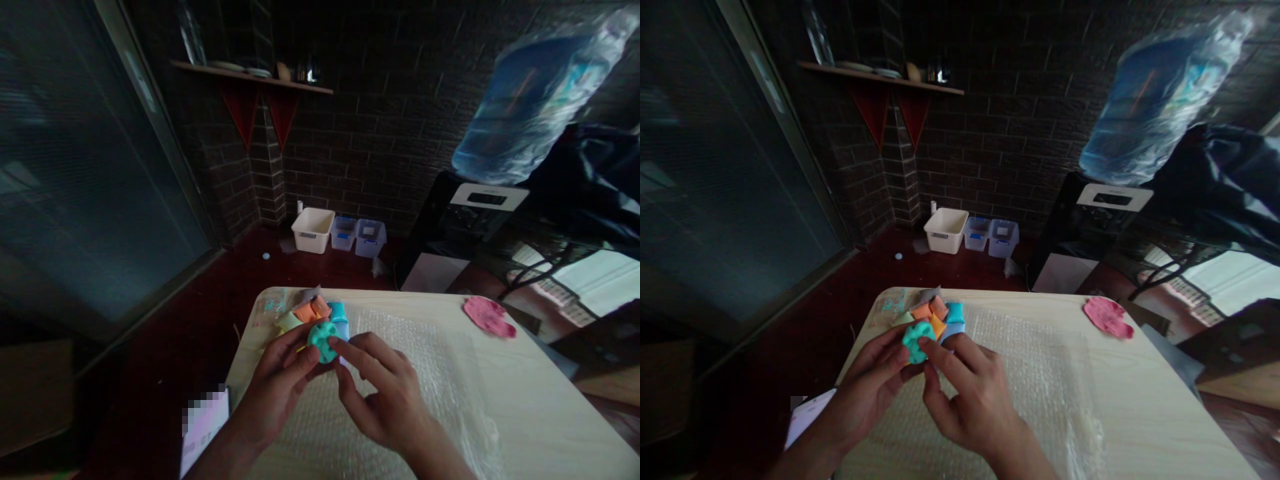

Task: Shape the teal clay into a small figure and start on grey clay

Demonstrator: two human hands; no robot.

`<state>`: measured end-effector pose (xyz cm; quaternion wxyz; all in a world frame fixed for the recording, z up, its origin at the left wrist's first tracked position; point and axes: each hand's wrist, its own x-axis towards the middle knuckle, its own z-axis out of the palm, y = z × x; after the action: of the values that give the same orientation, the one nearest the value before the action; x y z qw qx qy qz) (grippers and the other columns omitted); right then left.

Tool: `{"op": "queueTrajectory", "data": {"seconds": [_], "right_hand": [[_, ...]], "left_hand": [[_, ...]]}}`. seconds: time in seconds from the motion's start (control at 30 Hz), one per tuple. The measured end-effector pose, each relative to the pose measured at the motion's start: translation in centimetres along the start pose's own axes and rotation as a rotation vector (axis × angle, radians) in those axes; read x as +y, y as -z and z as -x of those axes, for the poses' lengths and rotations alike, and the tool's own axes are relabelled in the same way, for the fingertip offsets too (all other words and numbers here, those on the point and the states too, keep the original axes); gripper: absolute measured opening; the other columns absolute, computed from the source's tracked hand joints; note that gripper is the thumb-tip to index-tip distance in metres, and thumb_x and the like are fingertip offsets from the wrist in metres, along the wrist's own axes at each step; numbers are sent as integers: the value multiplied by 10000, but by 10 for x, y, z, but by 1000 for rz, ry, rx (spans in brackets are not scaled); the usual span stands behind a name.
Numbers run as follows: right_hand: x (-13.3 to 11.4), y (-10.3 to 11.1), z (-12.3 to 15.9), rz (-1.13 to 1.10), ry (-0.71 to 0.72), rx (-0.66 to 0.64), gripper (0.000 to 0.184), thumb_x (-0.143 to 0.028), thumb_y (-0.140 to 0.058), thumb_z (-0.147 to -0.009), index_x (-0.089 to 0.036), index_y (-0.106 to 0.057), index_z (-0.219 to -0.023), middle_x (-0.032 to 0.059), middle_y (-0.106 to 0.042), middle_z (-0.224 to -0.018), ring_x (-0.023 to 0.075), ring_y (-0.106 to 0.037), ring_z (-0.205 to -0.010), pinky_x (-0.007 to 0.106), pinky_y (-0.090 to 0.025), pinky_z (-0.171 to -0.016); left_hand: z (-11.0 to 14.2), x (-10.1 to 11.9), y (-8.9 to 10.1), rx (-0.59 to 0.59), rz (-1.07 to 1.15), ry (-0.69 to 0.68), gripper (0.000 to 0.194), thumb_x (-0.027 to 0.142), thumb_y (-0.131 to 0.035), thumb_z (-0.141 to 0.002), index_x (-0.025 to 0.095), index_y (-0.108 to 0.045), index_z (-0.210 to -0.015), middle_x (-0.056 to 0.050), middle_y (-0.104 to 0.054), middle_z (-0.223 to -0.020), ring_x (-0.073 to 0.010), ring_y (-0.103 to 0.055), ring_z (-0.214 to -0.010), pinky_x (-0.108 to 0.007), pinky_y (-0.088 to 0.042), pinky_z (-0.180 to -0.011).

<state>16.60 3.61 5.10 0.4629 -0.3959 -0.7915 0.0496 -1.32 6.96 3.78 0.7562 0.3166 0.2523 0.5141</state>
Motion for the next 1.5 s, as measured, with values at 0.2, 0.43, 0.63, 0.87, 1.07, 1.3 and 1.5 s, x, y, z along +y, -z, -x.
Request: {"op": "queueTrajectory", "data": {"seconds": [0.2,0.43,0.63,0.87,1.07,1.3,1.5], "right_hand": [[2,5,1,-87,-79,111,445,-65,-611,-907,-256,-664,-1306,48,-698,-889,182,-634,-649,338,-537,-554],[3,3,-2,-150,-150,114,413,-94,-607,-932,-264,-682,-1301,27,-676,-843,167,-616,-620,319,-516,-542],[4,0,-3,-176,-203,124,364,-138,-606,-957,-257,-685,-1291,17,-676,-811,168,-606,-634,317,-514,-553],[6,1,-2,-191,-219,138,322,-149,-603,-966,-241,-701,-1260,11,-674,-798,162,-608,-638,312,-513,-579],[9,0,-3,-216,-267,155,286,-191,-589,-992,-246,-722,-1239,20,-697,-809,172,-641,-671,303,-521,-586],[13,-4,-1,-293,-343,151,251,-247,-594,-1013,-235,-729,-1225,32,-719,-839,175,-646,-698,302,-524,-613],[11,-4,-2,-305,-343,138,255,-231,-597,-1007,-230,-719,-1230,24,-716,-849,160,-623,-685,292,-514,-609]], "left_hand": [[-4,-2,-1,-10,63,-1,302,243,-784,-890,239,-792,-1192,-81,-761,-1285,-259,-702,-1152,-425,-569,-1022],[0,2,-3,-78,70,20,339,209,-661,-949,271,-764,-1266,-77,-649,-1463,-277,-630,-1251,-450,-550,-1029],[-1,-1,-1,-99,3,-3,390,258,-687,-920,272,-744,-1305,-80,-617,-1495,-272,-629,-1227,-390,-549,-972],[5,0,-4,-62,-171,29,542,286,-812,-871,325,-675,-1394,-68,-540,-1590,-336,-542,-1392,-423,-501,-1081],[0,-3,0,-18,-243,-47,492,287,-822,-873,291,-677,-1343,-95,-639,-1463,-298,-638,-1270,-393,-521,-1044],[-2,-5,6,-14,-246,-67,417,309,-762,-930,266,-678,-1336,-103,-639,-1467,-315,-591,-1351,-436,-419,-1180],[-1,-5,2,-34,-120,-48,419,290,-684,-985,295,-646,-1403,-85,-546,-1573,-316,-555,-1389,-459,-473,-1144]]}}
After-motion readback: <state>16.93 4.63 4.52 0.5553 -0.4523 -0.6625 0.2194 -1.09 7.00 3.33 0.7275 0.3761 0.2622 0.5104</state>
